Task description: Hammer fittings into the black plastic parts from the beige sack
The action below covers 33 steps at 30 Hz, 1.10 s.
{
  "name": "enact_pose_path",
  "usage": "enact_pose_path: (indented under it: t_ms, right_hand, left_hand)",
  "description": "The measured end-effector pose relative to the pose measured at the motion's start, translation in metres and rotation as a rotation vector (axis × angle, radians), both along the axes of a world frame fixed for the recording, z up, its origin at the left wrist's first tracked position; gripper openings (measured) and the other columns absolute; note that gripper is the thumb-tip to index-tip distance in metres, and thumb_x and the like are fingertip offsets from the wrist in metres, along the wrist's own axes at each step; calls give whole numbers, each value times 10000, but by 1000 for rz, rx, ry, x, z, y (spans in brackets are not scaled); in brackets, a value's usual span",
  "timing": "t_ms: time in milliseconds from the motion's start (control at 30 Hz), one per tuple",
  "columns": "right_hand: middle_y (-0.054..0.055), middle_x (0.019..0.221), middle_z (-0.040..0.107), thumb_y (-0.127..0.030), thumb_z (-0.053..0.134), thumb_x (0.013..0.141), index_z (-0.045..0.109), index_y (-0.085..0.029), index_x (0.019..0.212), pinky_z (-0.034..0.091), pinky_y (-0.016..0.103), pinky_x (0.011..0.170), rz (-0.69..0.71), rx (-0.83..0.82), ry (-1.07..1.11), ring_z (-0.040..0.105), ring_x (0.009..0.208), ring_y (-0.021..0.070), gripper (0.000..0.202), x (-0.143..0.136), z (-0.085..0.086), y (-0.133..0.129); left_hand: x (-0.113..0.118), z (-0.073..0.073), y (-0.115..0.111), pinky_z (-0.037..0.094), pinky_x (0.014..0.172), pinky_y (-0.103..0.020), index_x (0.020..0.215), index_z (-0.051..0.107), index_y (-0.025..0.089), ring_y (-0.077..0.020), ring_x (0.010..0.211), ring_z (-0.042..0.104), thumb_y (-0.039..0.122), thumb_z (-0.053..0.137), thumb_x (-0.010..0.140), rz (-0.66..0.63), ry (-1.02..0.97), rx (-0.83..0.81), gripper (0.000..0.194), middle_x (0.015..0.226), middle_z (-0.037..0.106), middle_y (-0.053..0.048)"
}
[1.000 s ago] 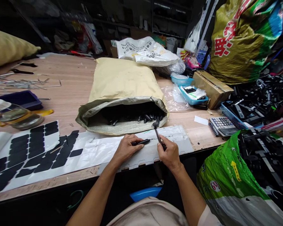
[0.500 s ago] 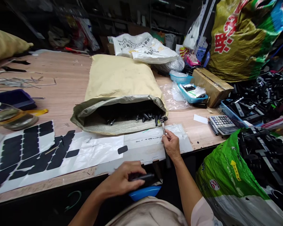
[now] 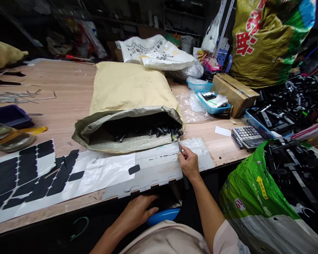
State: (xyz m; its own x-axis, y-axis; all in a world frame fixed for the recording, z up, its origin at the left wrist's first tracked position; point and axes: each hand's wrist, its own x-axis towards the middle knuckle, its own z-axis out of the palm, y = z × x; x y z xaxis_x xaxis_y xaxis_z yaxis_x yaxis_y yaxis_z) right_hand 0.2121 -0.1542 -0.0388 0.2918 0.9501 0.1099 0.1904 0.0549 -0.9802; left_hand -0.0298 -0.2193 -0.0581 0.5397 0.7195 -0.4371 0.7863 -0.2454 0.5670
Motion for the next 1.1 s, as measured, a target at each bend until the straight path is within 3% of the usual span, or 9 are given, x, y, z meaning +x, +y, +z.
enact_pose_path:
  t_ms: [133,200,267,400,500,633,767,900,1100]
  right_hand:
    - [-39,612,574,-365,628,853,687,-87,1232,412,225,486,-64,23,51,480,504,109,474,0,-4,-1]
    - [-38,614,586,-363,628,854,687,-88,1230,413,228,488,-95,45,74,477,491,105,469,0,-5,-1]
    - [-35,623,597,-362,623,857,685,-94,1231,417,231,485,-114,53,98,475,480,103,464,0,-6,-1]
    - [-43,602,583,-355,623,858,691,-104,1224,418,230,480,-110,51,97,475,479,105,449,1,-4,1]
    - [-40,606,588,-342,625,853,692,-102,1226,414,226,479,-96,48,81,475,482,104,448,2,-4,2]
    - [-37,611,594,-339,617,852,703,-108,1199,411,223,475,-90,44,98,471,477,101,426,3,-3,4]
    - [-35,608,595,-350,622,851,698,-104,1201,416,223,467,-92,35,109,472,474,103,435,4,-2,4]
    - [-35,612,592,-351,615,859,696,-112,1218,417,218,466,-82,37,92,464,477,101,439,3,-2,3]
    - [-32,613,574,-371,603,866,691,-98,1226,426,220,471,-69,24,17,471,494,109,460,3,-3,3]
  left_hand:
    - [25,40,18,450,660,-251,1081,770,229,-179,719,652,364,677,836,-43,-366,-153,295,780,716,-6]
    - [44,58,39,423,613,-237,987,774,206,-154,661,606,398,652,852,49,-508,-108,264,723,688,5]
    - [64,68,68,417,613,-237,919,747,188,-145,651,581,409,619,870,236,-585,70,260,714,672,5]
    - [103,65,133,457,698,-262,888,682,181,-165,726,614,309,607,864,582,-496,424,150,782,674,-16]
    - [126,52,169,480,790,-310,972,681,170,-224,869,650,311,662,834,647,-269,520,198,909,692,-69]
    - [139,41,187,485,786,-355,1010,707,189,-285,970,657,396,639,867,639,-80,515,261,1112,682,-122]
    - [123,46,180,462,745,-326,960,727,221,-254,926,655,359,638,868,574,-82,479,188,1043,695,-67]
    - [77,53,156,440,729,-289,926,724,219,-197,844,628,303,675,845,378,-237,541,126,905,676,-22]
    - [24,35,119,448,807,-326,937,730,214,-220,902,584,277,685,829,245,-351,533,133,872,656,-27]
